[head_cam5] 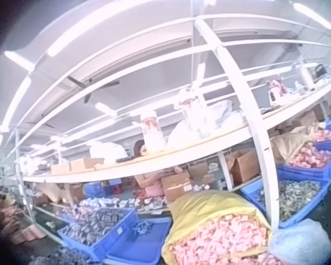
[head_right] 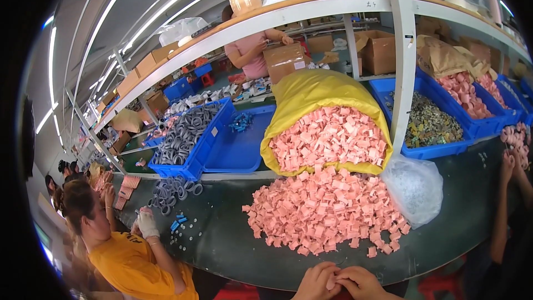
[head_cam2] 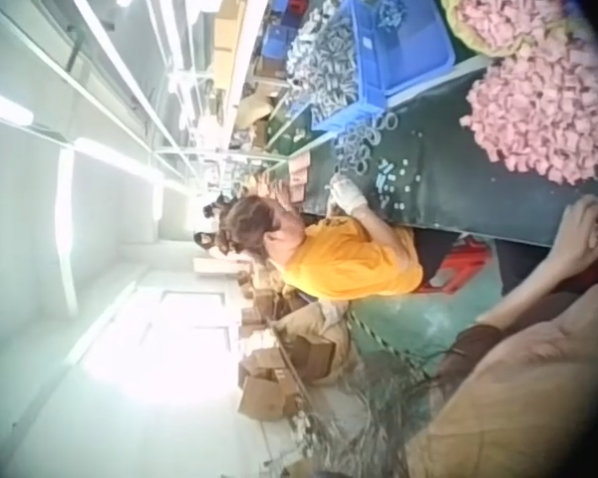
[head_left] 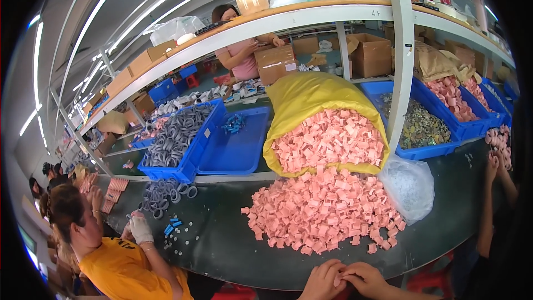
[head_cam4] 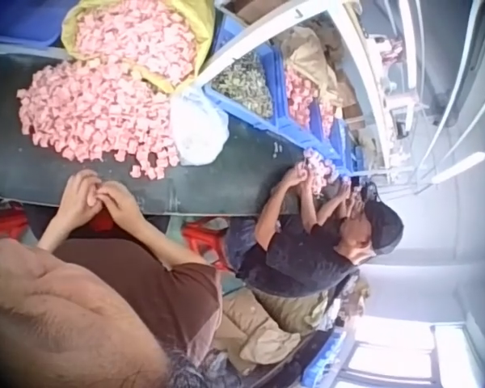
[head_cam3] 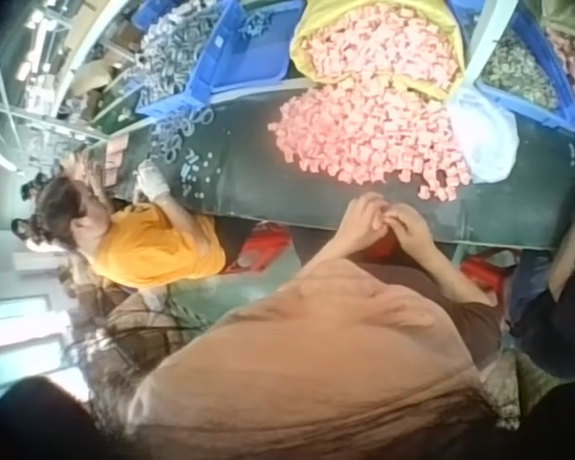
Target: The person assembles small plastic components and metal parts by hand at a production line station.
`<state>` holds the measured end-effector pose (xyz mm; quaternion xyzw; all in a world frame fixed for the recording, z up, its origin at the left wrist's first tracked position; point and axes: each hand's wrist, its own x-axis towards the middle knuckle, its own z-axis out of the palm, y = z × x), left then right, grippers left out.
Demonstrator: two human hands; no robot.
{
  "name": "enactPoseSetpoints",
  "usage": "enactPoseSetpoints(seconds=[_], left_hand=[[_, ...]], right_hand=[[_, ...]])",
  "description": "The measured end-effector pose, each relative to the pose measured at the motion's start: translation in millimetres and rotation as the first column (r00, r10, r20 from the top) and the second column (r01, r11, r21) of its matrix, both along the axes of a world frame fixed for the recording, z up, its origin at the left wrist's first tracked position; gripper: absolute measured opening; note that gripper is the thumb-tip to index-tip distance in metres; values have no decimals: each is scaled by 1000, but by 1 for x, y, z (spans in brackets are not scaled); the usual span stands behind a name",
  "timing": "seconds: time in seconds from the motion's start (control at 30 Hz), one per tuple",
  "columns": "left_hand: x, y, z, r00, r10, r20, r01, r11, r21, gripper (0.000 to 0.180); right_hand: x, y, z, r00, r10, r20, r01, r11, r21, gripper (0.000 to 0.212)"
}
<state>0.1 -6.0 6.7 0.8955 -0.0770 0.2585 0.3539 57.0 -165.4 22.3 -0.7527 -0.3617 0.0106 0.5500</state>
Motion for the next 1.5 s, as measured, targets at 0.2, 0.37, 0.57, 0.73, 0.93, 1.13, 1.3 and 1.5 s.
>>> enactPoseSetpoints(seconds=[0.2, 0.37, 0.57, 0.73, 0.93, 1.13, 1.3, 1.5], left_hand=[[0, 5, 0, 998, -56, -32, 57, 998, 14, 48], [2, 6, -4, 998, -48, -32, 48, 999, 10, 49], [3, 1, -10, 999, -1, -36, 2, 1000, 26, 50], [2, 0, -11, 999, 24, -42, -23, 1000, 17, 49], [-1, 4, -13, 998, 23, 51, -22, 999, -23, 40], [1, 6, -9, 996, -15, 92, 25, 995, -101, 34], [0, 8, -11, 997, -30, 72, 37, 994, -100, 30], [0, 9, -12, 998, -13, 65, 20, 993, -114, 26]], right_hand=[[11, -12, -28, 851, 119, -512, -108, 993, 51, 17], [21, -11, -30, 689, 136, -712, -175, 984, 19, 17], [11, -3, -51, 674, 50, -737, -11, 998, 57, 17], [15, -1, -33, 625, 28, -780, -4, 999, 32, 10], [16, -9, -32, 431, 144, -891, 11, 986, 165, 15], [21, -9, -39, 501, 185, -846, -84, 983, 165, 15], [8, 0, -49, 658, 40, -752, -38, 999, 20, 16], [-2, 13, -10, 988, -1, -156, 0, 1000, -8, 12]])
